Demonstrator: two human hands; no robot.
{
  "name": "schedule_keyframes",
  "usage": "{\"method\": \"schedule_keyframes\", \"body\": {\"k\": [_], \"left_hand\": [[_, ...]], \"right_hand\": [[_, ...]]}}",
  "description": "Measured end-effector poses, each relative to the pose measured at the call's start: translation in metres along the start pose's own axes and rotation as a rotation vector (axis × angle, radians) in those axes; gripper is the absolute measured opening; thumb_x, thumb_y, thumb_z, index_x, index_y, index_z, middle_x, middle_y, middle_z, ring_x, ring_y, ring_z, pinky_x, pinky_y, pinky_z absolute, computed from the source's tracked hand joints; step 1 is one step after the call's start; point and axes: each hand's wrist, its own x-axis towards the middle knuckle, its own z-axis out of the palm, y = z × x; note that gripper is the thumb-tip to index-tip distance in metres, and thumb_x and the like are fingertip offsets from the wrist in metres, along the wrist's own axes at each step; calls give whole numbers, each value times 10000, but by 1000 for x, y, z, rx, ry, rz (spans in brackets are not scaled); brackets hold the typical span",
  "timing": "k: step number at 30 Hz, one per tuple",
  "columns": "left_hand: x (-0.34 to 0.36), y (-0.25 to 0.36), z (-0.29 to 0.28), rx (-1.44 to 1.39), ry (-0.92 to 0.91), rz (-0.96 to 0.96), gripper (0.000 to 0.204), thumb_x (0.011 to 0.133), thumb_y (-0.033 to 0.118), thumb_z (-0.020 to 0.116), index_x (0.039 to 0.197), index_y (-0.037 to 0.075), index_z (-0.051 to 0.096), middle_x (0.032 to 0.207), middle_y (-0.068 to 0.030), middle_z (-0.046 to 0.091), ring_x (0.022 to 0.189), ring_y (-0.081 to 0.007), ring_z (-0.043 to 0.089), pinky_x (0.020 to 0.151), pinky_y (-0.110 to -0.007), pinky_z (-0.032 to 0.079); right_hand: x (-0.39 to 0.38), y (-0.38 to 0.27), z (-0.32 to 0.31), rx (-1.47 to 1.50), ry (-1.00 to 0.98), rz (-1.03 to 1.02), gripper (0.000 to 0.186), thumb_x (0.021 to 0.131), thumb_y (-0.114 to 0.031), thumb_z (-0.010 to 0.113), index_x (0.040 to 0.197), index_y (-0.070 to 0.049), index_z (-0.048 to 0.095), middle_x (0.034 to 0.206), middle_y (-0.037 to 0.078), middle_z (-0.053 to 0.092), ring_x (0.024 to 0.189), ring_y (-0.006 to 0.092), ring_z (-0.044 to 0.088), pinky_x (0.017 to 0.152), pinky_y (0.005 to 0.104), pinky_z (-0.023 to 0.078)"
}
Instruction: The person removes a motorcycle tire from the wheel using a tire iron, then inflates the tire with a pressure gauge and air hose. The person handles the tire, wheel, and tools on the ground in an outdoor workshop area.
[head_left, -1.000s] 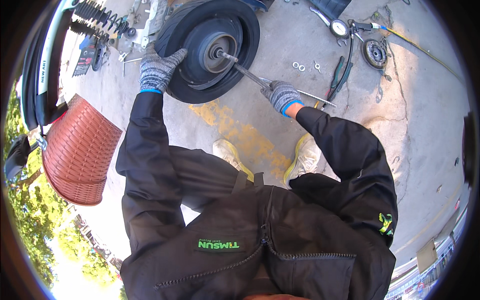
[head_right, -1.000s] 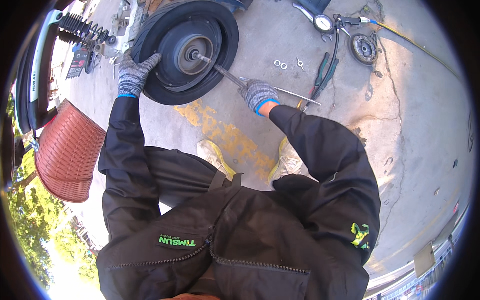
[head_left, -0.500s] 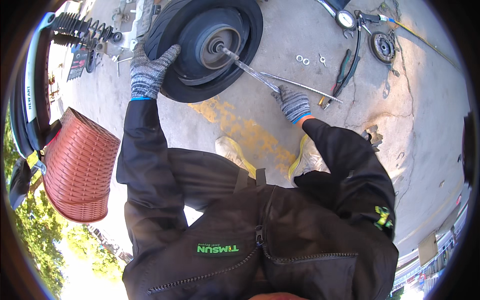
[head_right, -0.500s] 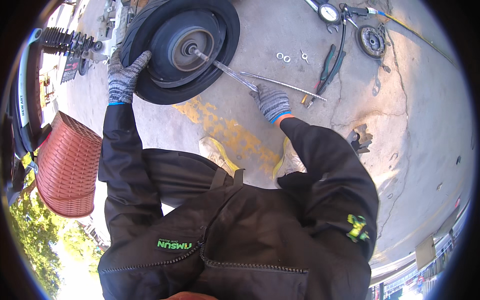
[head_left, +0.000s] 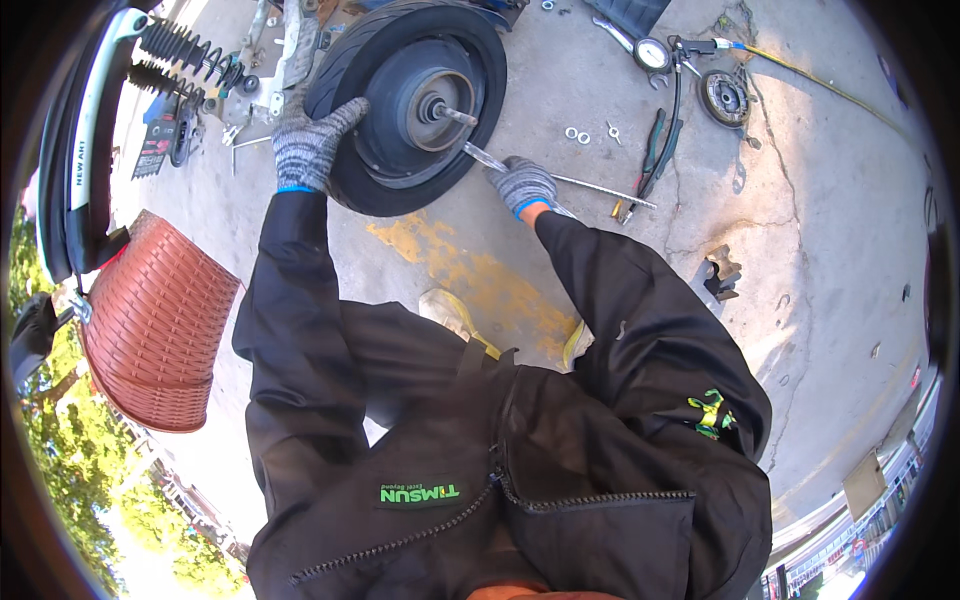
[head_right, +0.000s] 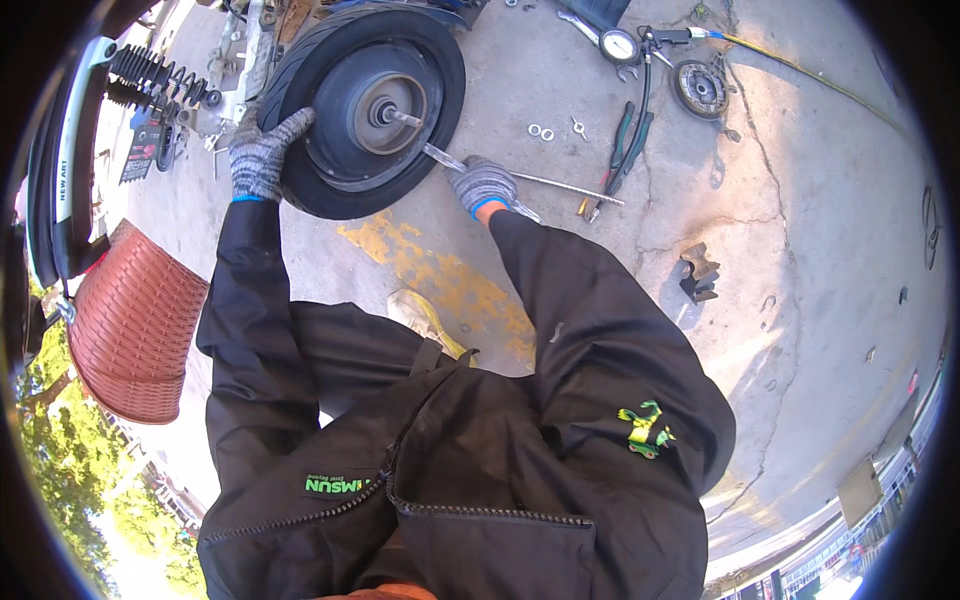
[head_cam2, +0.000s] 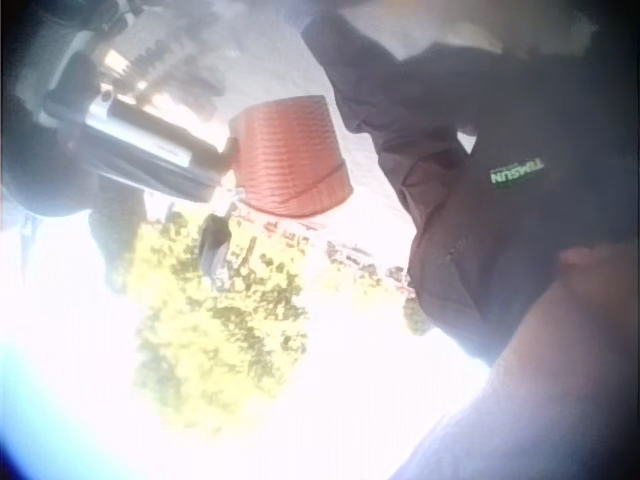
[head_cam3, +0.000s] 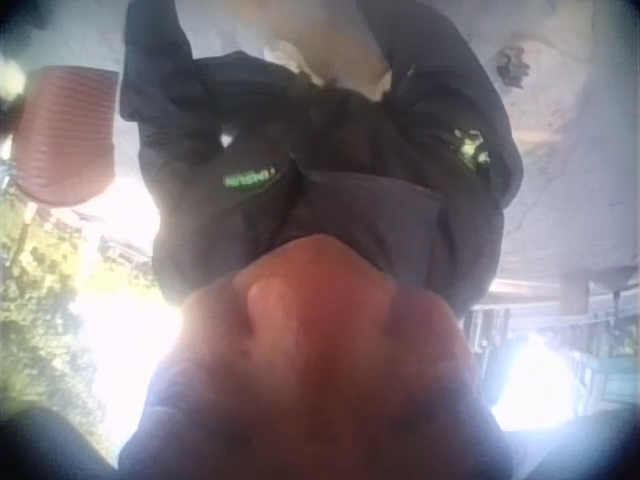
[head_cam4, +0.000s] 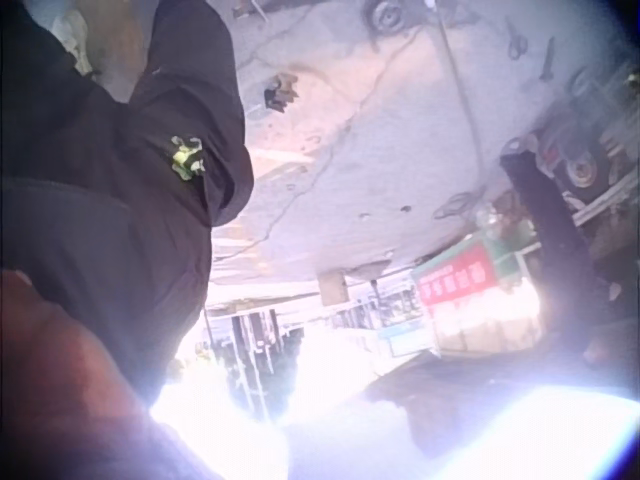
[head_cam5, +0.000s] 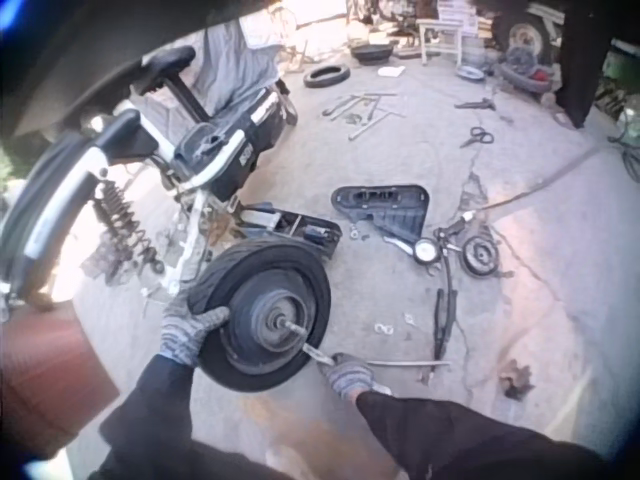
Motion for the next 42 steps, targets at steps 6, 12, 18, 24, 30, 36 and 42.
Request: {"method": "schedule_keyframes", "body": {"k": [6, 12, 18, 24, 30, 36, 42], "left_hand": [[-16, -18, 10, -22, 22, 1, 1017, 628, 453, 924, 1364, -105, 498, 1296, -277, 603, 1207, -333, 596, 1032, -401, 466], [-19, 14, 7, 53, -58, -84, 985, 638, 455, 919, 1341, -98, 506, 1260, -260, 620, 1172, -340, 611, 1020, -402, 478], [-23, 28, 18, -15, -35, 9, 929, 638, 442, 919, 1308, -78, 540, 1216, -236, 645, 1132, -339, 627, 1016, -397, 475], [-36, 21, 13, 2, 4, -21, 875, 642, 418, 923, 1286, -51, 561, 1205, -209, 653, 1128, -327, 632, 1009, -399, 482], [-40, 23, 9, -147, -71, -51, 842, 678, 389, 908, 1304, -38, 543, 1218, -212, 635, 1135, -333, 624, 1020, -406, 480], [-35, 17, 9, -172, -122, 77, 919, 704, 380, 891, 1398, -36, 456, 1311, -244, 569, 1216, -330, 580, 1055, -404, 458], [-75, -39, -1, -546, -214, -200, 1016, 657, 303, 938, 1447, -16, 383, 1363, -191, 542, 1265, -279, 538, 1083, -409, 436]], "right_hand": [[-16, 29, 19, -15, 132, -28, 534, 938, -549, 502, 1110, -85, 700, 1019, 204, 713, 938, 385, 687, 835, 494, 522], [-17, 23, 20, -321, 122, -93, 388, 979, -393, 509, 1158, -97, 685, 1027, 145, 725, 939, 333, 705, 804, 490, 539], [10, 10, 22, -560, -119, 162, 297, 967, -279, 549, 1134, -132, 746, 1113, 120, 738, 1024, 284, 716, 796, 475, 560], [31, 17, 34, -286, -31, 316, 386, 1021, -325, 401, 1155, -146, 715, 1130, 127, 725, 1007, 335, 705, 828, 476, 562], [40, -17, -8, -625, -556, 117, 402, 1012, -385, 426, 1193, -156, 703, 1133, 141, 717, 1053, 332, 686, 878, 485, 536], [32, 21, -72, -890, -886, -458, 497, 883, -481, 590, 1059, -40, 734, 1034, 214, 709, 992, 378, 678, 889, 468, 523], [40, 66, -141, -1001, -581, -390, 368, 855, -422, 659, 923, -75, 762, 907, 187, 720, 879, 364, 702, 767, 484, 548]]}}
